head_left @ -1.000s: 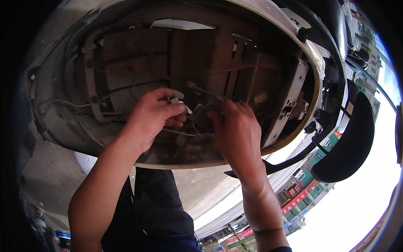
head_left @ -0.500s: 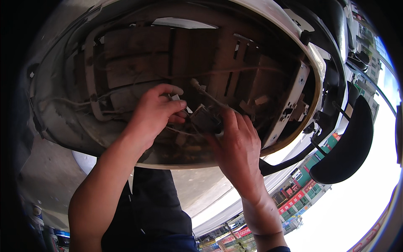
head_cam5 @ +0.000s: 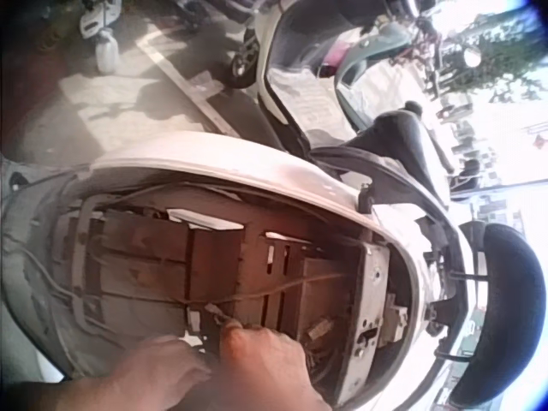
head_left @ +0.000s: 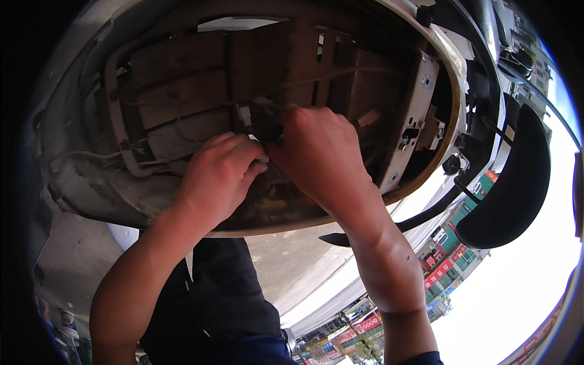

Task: The person works on the internal wiring of a white scooter with the seat removed. They disconnect and reconnect several wire connectors under the seat, then use a multimeter to test electrical continuity on the scooter's wiring.

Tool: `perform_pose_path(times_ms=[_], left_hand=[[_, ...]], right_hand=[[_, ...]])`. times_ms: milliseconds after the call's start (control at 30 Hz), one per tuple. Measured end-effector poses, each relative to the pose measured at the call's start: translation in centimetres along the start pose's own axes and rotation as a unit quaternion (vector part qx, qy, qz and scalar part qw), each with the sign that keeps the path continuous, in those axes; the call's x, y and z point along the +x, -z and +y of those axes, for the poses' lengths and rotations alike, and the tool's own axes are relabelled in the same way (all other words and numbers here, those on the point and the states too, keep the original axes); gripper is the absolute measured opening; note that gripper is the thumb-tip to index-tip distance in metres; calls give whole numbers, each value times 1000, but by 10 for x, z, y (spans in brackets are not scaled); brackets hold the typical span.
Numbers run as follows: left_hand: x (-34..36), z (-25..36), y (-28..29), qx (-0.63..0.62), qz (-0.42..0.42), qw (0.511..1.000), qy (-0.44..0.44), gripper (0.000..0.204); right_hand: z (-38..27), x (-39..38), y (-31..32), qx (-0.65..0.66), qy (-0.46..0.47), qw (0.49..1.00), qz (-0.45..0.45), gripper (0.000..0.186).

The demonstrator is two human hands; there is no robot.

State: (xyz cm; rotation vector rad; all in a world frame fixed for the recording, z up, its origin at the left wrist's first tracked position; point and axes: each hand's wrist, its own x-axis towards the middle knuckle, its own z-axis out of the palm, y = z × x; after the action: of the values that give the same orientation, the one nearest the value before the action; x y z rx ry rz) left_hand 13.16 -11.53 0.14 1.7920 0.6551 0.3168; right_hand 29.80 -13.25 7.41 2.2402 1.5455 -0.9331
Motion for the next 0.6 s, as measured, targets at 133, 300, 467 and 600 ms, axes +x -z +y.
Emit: perform_pose_path(times_ms=[133,300,467,600], left_hand=[[-2,-1,-4,-8,-4,998,69,23],[8,12,-14,38,8,996,81,38],[18,-1,-13,-1,3,997,72,37],[17,5,-10,-32,-14,987,155,38]], right_hand=[[0,-2,1,31,-11,999,0,25],[6,-5,-3,46,9,999,9,27],[10,-31,6,104,4,993,49,20],[18,-61,-4,62,48,993,89,17]])
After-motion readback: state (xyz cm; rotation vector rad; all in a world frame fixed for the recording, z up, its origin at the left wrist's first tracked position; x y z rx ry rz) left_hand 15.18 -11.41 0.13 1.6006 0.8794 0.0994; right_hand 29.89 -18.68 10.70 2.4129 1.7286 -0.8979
